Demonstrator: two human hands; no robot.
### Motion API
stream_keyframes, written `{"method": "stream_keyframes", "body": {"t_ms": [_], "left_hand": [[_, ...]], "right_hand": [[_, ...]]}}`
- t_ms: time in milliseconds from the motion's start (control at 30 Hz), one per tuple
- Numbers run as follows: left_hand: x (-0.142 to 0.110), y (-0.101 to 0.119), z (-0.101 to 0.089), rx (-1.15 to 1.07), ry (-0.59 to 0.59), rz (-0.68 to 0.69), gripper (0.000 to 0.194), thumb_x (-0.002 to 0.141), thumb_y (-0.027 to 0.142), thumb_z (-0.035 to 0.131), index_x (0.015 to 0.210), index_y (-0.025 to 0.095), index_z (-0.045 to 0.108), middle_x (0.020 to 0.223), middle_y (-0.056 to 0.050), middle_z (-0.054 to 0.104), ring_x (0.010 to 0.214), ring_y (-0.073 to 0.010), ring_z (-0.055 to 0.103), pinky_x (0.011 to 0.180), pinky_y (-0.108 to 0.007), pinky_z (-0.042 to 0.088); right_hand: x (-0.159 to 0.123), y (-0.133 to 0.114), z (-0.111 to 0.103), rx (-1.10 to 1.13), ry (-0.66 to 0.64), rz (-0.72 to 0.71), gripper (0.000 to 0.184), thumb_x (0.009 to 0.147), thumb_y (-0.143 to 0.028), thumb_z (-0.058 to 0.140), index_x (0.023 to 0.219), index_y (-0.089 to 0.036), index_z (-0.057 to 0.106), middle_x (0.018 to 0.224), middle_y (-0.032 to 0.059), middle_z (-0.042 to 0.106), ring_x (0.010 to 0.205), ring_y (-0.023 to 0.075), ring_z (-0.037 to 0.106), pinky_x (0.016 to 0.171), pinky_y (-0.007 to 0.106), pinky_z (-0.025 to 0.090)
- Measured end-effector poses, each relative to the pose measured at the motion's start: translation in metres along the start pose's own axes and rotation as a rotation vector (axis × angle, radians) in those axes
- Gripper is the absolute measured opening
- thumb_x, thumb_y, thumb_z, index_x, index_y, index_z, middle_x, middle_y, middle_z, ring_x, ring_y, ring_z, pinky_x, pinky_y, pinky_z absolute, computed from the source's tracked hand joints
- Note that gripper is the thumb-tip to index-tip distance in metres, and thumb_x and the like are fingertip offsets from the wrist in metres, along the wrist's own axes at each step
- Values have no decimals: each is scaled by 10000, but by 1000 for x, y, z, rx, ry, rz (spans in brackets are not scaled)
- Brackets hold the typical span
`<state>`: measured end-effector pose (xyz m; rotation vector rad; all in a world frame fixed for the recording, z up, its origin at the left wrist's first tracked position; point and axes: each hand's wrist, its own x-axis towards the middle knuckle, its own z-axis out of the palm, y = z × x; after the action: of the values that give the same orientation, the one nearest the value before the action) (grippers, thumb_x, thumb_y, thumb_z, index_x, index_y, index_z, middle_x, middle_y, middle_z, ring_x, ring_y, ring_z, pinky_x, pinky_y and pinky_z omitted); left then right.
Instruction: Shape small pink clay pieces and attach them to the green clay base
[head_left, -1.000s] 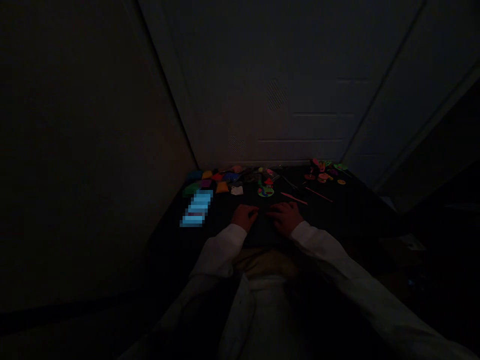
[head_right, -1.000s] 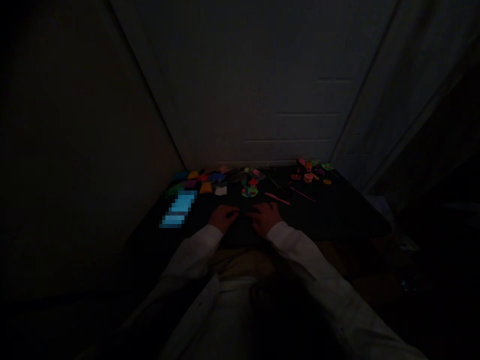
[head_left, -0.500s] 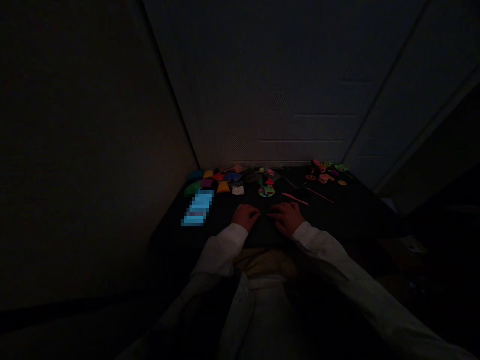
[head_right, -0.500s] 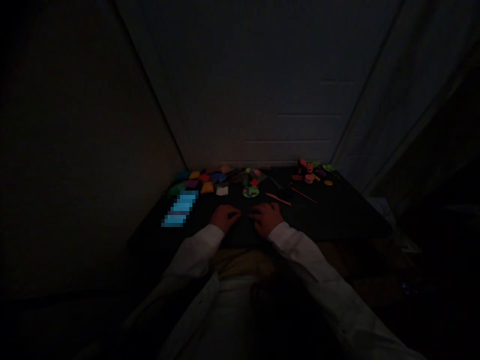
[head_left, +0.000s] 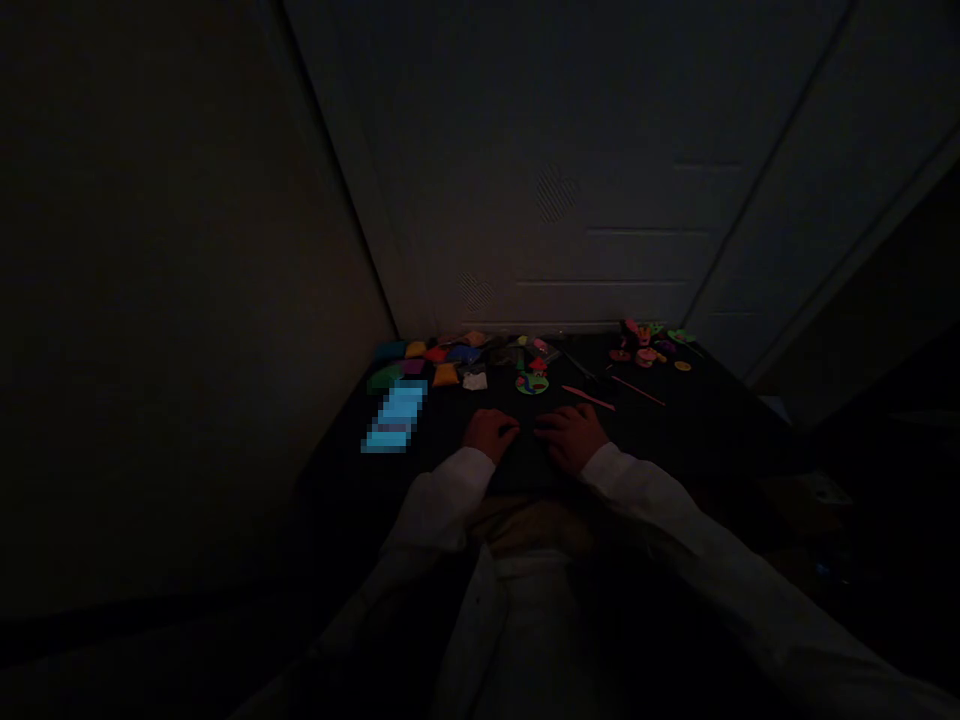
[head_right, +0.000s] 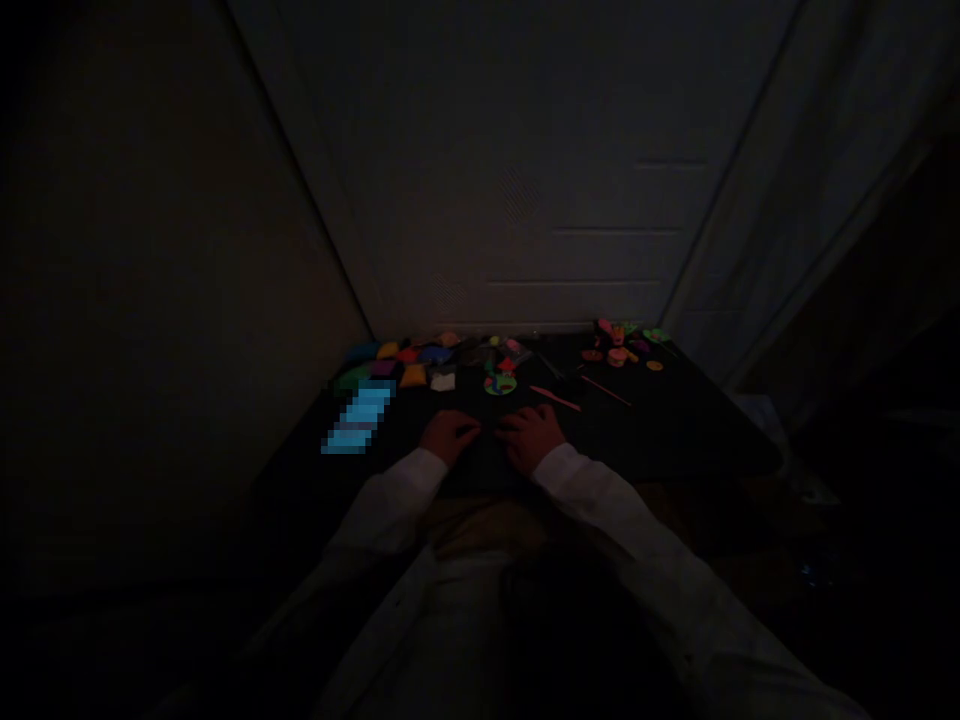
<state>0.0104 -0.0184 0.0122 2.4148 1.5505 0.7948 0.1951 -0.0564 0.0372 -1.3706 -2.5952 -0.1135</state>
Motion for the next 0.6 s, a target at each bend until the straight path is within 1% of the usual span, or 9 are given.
{"method": "stream_keyframes", "body": {"t_ms": [233, 433, 600], "left_hand": [[1, -1, 1, 15, -17, 11, 176, 702, 282, 535, 805, 201, 652, 831, -34, 637, 832, -179, 533, 800, -329, 392], [1, -1, 2, 29, -19, 6, 173, 698, 285, 542, 817, 218, 650, 832, -20, 635, 826, -168, 535, 792, -316, 398], [1, -1, 1, 37, -15, 6, 199, 703, 303, 533, 831, 204, 649, 841, -32, 633, 836, -176, 536, 797, -319, 395]], "right_hand": [[1, 0, 2, -21, -4, 14, 340, 750, -246, 393, 1055, -284, 538, 1212, -19, 450, 1050, 235, 335, 833, 454, 196], [1, -1, 2, -34, -4, 21, 331, 758, -248, 394, 1052, -287, 541, 1223, -29, 439, 1062, 238, 324, 833, 448, 206], [2, -1, 3, -40, 1, 28, 333, 752, -239, 400, 1048, -288, 546, 1226, -34, 436, 1058, 244, 325, 829, 447, 211]]}}
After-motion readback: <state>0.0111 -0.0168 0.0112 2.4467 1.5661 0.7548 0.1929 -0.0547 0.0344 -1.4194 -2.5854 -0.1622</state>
